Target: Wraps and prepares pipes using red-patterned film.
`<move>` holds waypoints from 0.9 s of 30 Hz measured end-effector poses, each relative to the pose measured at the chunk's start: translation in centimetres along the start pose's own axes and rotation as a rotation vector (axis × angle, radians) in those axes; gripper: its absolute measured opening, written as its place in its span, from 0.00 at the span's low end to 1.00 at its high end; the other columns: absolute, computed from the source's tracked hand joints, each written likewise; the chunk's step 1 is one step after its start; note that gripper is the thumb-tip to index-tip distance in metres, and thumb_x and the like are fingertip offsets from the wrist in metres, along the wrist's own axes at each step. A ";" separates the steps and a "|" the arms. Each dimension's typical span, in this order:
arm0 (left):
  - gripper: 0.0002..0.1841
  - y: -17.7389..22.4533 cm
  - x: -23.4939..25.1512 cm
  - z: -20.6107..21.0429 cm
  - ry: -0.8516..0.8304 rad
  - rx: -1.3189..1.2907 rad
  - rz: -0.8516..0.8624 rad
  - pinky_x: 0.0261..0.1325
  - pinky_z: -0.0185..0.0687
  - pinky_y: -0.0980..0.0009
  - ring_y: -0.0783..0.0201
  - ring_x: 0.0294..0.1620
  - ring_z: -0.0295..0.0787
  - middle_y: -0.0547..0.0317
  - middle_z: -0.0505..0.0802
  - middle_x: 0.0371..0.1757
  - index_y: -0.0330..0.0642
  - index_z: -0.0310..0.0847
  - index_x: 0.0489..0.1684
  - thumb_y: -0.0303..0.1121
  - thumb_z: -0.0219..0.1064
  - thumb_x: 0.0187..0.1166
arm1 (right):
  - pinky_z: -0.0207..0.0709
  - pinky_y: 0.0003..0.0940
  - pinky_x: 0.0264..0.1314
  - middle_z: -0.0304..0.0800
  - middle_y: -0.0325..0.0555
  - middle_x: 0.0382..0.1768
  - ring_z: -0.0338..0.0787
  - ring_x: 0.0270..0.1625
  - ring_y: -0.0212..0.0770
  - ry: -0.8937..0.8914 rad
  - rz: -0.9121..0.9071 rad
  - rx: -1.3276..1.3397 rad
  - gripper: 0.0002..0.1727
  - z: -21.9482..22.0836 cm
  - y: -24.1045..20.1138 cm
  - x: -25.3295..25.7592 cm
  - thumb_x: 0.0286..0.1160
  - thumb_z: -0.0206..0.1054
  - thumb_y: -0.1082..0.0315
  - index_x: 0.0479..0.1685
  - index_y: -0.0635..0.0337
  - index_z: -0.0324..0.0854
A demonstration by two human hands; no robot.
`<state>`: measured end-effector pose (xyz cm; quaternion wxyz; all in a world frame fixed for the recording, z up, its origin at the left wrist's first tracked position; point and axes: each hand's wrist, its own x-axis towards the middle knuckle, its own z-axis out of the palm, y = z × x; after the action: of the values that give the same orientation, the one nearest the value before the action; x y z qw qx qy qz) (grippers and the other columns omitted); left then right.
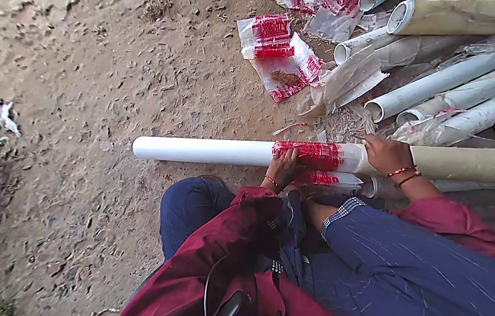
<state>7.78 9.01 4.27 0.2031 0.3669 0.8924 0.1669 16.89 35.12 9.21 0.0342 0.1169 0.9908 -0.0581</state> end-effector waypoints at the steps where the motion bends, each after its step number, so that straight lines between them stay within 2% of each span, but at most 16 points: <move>1: 0.28 1.0 0.4 0.2 -0.006 0.057 -0.038 0.72 0.76 0.40 0.34 0.69 0.86 0.30 0.89 0.64 0.27 0.76 0.72 0.44 0.66 0.86 | 0.78 0.72 0.37 0.91 0.76 0.35 0.92 0.38 0.79 0.139 0.043 0.023 0.14 1.2 1.2 0.0 0.88 0.57 0.73 0.54 0.75 0.87; 3: 0.26 2.3 1.7 0.5 -0.088 0.131 -0.138 0.56 0.83 0.40 0.31 0.67 0.83 0.30 0.87 0.63 0.28 0.77 0.69 0.42 0.69 0.84 | 0.78 0.72 0.52 0.91 0.76 0.46 0.90 0.52 0.79 0.214 0.096 0.035 0.14 3.1 2.9 0.6 0.87 0.56 0.75 0.56 0.76 0.85; 5: 0.22 2.9 3.0 0.3 -0.197 0.191 -0.184 0.52 0.86 0.41 0.31 0.66 0.84 0.30 0.86 0.64 0.29 0.76 0.70 0.36 0.67 0.85 | 0.75 0.71 0.63 0.89 0.76 0.55 0.86 0.63 0.78 0.159 0.116 0.068 0.14 4.4 3.8 1.5 0.87 0.55 0.77 0.58 0.77 0.84; 6: 0.19 3.2 3.3 0.0 -0.250 0.226 -0.161 0.53 0.86 0.42 0.31 0.64 0.86 0.29 0.85 0.64 0.29 0.76 0.70 0.30 0.64 0.86 | 0.75 0.70 0.65 0.89 0.75 0.57 0.87 0.65 0.76 0.124 0.137 0.081 0.15 5.0 3.9 1.7 0.87 0.55 0.77 0.59 0.77 0.84; 8: 0.15 3.5 3.6 -1.3 -0.351 0.257 -0.081 0.58 0.84 0.41 0.32 0.62 0.88 0.29 0.86 0.64 0.29 0.79 0.68 0.22 0.59 0.86 | 0.76 0.71 0.64 0.90 0.75 0.56 0.89 0.62 0.76 0.079 0.193 0.130 0.17 5.8 3.7 1.8 0.89 0.52 0.75 0.61 0.76 0.84; 10: 0.15 3.3 4.1 -2.5 -0.428 0.266 0.024 0.64 0.80 0.39 0.33 0.63 0.88 0.32 0.88 0.63 0.32 0.83 0.66 0.23 0.57 0.88 | 0.76 0.74 0.56 0.91 0.76 0.53 0.91 0.56 0.78 0.095 0.230 0.170 0.18 6.0 3.8 1.6 0.91 0.50 0.72 0.62 0.74 0.84; 12: 0.15 2.5 4.8 -2.6 -0.471 0.286 0.131 0.64 0.79 0.37 0.33 0.63 0.88 0.33 0.90 0.61 0.35 0.86 0.64 0.25 0.55 0.89 | 0.76 0.75 0.49 0.91 0.75 0.51 0.91 0.53 0.78 0.102 0.256 0.174 0.19 6.1 4.3 1.7 0.91 0.50 0.71 0.62 0.71 0.84; 16: 0.14 3.2 2.5 -0.6 -0.610 0.333 0.215 0.61 0.80 0.37 0.33 0.63 0.87 0.33 0.89 0.60 0.31 0.83 0.63 0.23 0.56 0.86 | 0.74 0.75 0.54 0.91 0.74 0.55 0.90 0.56 0.77 0.009 0.300 0.137 0.20 5.5 4.2 1.9 0.92 0.47 0.69 0.67 0.70 0.81; 18: 0.14 2.9 1.0 1.1 -0.576 0.288 0.228 0.59 0.82 0.38 0.32 0.62 0.87 0.31 0.88 0.59 0.28 0.81 0.63 0.22 0.55 0.86 | 0.74 0.73 0.57 0.91 0.73 0.54 0.91 0.56 0.75 -0.001 0.305 0.111 0.20 5.6 4.1 2.0 0.91 0.47 0.70 0.67 0.70 0.80; 21: 0.16 3.1 0.3 0.7 -0.454 0.294 0.162 0.60 0.82 0.40 0.33 0.66 0.85 0.33 0.87 0.65 0.29 0.80 0.66 0.20 0.50 0.88 | 0.75 0.70 0.60 0.91 0.72 0.55 0.91 0.57 0.73 0.005 0.339 0.106 0.19 5.2 3.6 1.9 0.92 0.48 0.70 0.67 0.70 0.81; 23: 0.13 2.4 0.1 0.6 -0.231 0.273 0.185 0.59 0.82 0.45 0.38 0.67 0.85 0.39 0.88 0.66 0.29 0.86 0.56 0.21 0.54 0.86 | 0.76 0.72 0.58 0.91 0.73 0.55 0.91 0.58 0.75 0.037 0.368 0.161 0.19 5.3 3.3 1.4 0.93 0.50 0.70 0.66 0.70 0.82; 24: 0.12 2.0 0.3 0.4 -0.134 0.204 0.184 0.63 0.82 0.46 0.39 0.69 0.84 0.39 0.86 0.70 0.28 0.87 0.53 0.24 0.56 0.87 | 0.76 0.74 0.56 0.91 0.73 0.55 0.90 0.58 0.76 0.061 0.386 0.193 0.19 5.2 3.5 1.2 0.93 0.50 0.70 0.67 0.69 0.82; 25: 0.13 1.9 0.6 0.0 -0.097 0.103 0.148 0.68 0.81 0.45 0.39 0.73 0.82 0.40 0.84 0.76 0.28 0.87 0.56 0.27 0.59 0.88 | 0.75 0.75 0.57 0.90 0.73 0.58 0.89 0.59 0.77 0.073 0.413 0.225 0.20 5.0 3.5 0.9 0.94 0.50 0.68 0.70 0.67 0.82; 27: 0.21 2.6 1.1 -0.7 -0.104 -0.053 0.050 0.66 0.82 0.41 0.37 0.70 0.85 0.39 0.81 0.79 0.33 0.79 0.74 0.35 0.63 0.88 | 0.74 0.77 0.57 0.89 0.73 0.61 0.89 0.61 0.78 0.126 0.443 0.266 0.20 4.7 3.5 0.0 0.94 0.49 0.67 0.72 0.65 0.82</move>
<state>8.26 11.42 5.72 0.2547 0.3918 0.8664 0.1762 17.96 37.89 4.16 -0.0316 0.3379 0.9249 -0.1715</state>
